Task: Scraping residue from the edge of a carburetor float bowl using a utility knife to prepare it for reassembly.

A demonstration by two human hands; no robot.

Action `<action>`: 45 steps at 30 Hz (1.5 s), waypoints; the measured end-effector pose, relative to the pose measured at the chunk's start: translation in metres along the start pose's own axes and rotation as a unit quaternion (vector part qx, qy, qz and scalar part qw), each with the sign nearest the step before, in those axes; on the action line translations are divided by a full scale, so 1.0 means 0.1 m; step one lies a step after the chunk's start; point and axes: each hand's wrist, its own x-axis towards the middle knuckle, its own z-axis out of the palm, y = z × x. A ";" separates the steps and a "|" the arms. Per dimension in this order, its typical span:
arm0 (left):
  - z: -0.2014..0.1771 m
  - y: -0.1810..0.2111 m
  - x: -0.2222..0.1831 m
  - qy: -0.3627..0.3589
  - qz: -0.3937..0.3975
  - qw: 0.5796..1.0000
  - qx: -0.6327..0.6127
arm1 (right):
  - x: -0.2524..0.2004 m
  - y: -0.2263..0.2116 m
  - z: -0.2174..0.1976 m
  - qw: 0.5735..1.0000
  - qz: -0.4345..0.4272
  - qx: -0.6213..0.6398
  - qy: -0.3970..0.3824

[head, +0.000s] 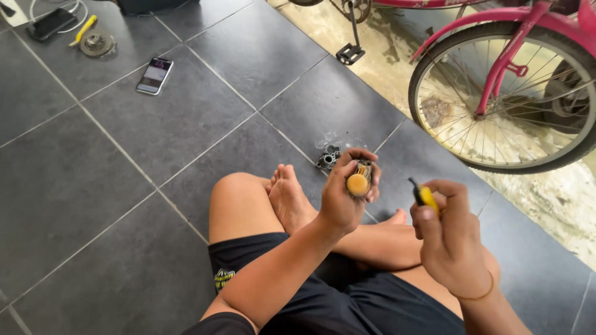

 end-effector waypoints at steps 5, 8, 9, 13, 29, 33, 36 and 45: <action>0.05 0.05 0.33 -0.099 -0.033 0.985 -0.134 | 0.28 0.13 -0.03 0.984 -0.099 -0.143 -0.027; 0.02 0.07 0.42 -0.111 -0.004 0.984 -0.136 | 0.45 0.02 -0.03 0.971 -0.152 -0.182 -0.036; 0.01 0.07 0.44 -0.117 0.022 0.984 -0.129 | 0.50 -0.02 -0.04 0.967 -0.162 -0.192 -0.033; -0.10 0.25 0.38 -0.072 0.022 0.996 -0.054 | 0.60 0.03 0.05 0.956 -0.199 -0.214 -0.029; -0.44 0.19 0.50 -0.043 -0.028 0.996 0.068 | 1.16 0.42 0.51 1.000 -0.011 0.018 -0.006; -0.46 0.12 0.52 -0.059 -0.058 0.995 0.051 | 1.19 0.41 0.49 0.996 0.037 0.081 -0.012; -0.46 0.09 0.51 -0.080 -0.055 0.990 0.101 | 1.18 0.45 0.45 0.995 0.047 0.089 -0.011; -0.37 -0.02 0.46 -0.062 -0.124 0.987 -0.079 | 0.96 0.71 0.42 0.995 0.024 0.100 -0.005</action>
